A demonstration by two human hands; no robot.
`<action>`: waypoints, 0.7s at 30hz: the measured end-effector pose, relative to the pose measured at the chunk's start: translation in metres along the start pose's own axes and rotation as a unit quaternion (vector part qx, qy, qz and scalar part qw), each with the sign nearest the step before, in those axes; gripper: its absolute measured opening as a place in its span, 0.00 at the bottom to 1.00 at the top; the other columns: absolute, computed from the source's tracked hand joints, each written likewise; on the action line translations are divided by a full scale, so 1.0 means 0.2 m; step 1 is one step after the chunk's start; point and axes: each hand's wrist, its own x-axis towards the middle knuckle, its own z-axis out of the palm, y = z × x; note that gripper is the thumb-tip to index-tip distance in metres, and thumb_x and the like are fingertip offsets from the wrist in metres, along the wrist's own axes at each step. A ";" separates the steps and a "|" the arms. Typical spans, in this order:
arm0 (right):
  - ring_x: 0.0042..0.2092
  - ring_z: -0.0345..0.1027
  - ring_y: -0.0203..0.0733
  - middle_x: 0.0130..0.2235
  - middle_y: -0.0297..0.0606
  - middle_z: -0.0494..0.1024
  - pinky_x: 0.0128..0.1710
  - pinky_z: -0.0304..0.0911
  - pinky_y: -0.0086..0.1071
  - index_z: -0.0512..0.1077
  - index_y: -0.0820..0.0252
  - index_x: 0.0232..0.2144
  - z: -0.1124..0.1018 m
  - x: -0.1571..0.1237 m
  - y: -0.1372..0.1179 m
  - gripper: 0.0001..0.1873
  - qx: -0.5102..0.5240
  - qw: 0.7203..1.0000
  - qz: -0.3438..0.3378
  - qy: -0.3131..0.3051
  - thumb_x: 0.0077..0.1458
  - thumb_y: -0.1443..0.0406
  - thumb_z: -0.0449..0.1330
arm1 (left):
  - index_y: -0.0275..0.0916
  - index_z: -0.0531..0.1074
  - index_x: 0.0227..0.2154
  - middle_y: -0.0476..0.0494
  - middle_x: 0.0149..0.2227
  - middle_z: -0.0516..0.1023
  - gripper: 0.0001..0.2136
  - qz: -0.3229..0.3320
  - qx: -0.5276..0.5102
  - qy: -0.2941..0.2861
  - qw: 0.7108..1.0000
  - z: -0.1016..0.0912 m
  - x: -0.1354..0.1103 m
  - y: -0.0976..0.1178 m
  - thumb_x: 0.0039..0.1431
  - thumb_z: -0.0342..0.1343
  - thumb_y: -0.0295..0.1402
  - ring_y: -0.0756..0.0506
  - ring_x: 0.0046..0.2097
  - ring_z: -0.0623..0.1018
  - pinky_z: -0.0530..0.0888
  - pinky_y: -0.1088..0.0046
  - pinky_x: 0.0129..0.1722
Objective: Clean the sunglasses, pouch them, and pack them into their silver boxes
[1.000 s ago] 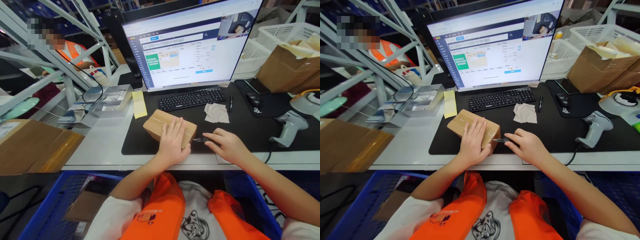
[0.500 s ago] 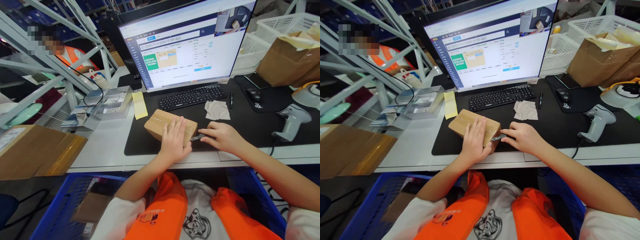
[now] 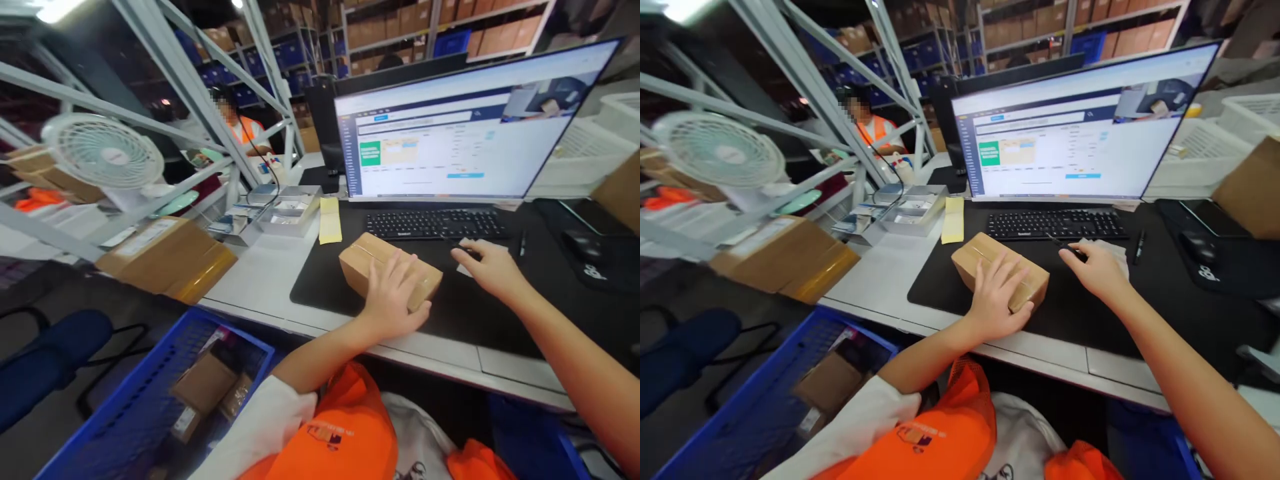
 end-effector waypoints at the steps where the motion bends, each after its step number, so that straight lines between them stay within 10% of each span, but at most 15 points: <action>1: 0.39 0.75 0.52 0.38 0.45 0.83 0.39 0.66 0.42 0.82 0.60 0.39 0.04 0.03 -0.07 0.24 0.030 0.999 0.001 -0.016 0.54 0.47 0.62 | 0.40 0.71 0.59 0.33 0.66 0.70 0.25 -0.002 -0.012 0.025 1.000 -0.02 -0.02 -0.02 0.61 0.53 0.44 0.32 0.73 0.58 0.48 0.37 0.69; 8: 0.21 0.48 0.32 0.20 0.24 0.57 0.22 0.44 0.29 0.74 0.63 0.42 0.31 0.14 -0.41 0.30 0.388 0.895 0.123 -0.181 0.50 0.43 0.64 | 0.40 0.70 0.59 0.33 0.68 0.66 0.24 -0.222 -0.223 0.199 0.928 -0.36 -0.34 -0.40 0.64 0.54 0.46 0.36 0.70 0.64 0.61 0.51 0.69; 14: 0.22 0.47 0.31 0.21 0.24 0.57 0.23 0.44 0.29 0.71 0.63 0.44 0.53 -0.05 -0.66 0.33 0.478 0.804 0.099 -0.338 0.54 0.40 0.61 | 0.38 0.76 0.50 0.40 0.55 0.80 0.17 -0.510 -0.402 0.301 0.698 -0.47 -0.49 -0.71 0.64 0.58 0.42 0.40 0.61 0.76 0.70 0.66 0.63; 17: 0.23 0.47 0.31 0.22 0.25 0.57 0.23 0.44 0.28 0.70 0.61 0.43 0.52 -0.15 -0.73 0.32 0.493 0.802 0.114 -0.317 0.52 0.39 0.62 | 0.36 0.77 0.46 0.41 0.46 0.84 0.14 -0.558 -0.485 0.281 0.612 -0.43 -0.43 -0.74 0.65 0.56 0.40 0.42 0.53 0.81 0.76 0.68 0.54; 21: 0.24 0.48 0.32 0.24 0.25 0.57 0.23 0.46 0.28 0.69 0.58 0.49 0.37 -0.27 -0.72 0.32 0.508 0.818 0.166 -0.215 0.53 0.42 0.63 | 0.33 0.78 0.41 0.38 0.38 0.85 0.15 -0.536 -0.549 0.180 0.615 -0.32 -0.22 -0.77 0.62 0.59 0.42 0.40 0.44 0.84 0.79 0.66 0.48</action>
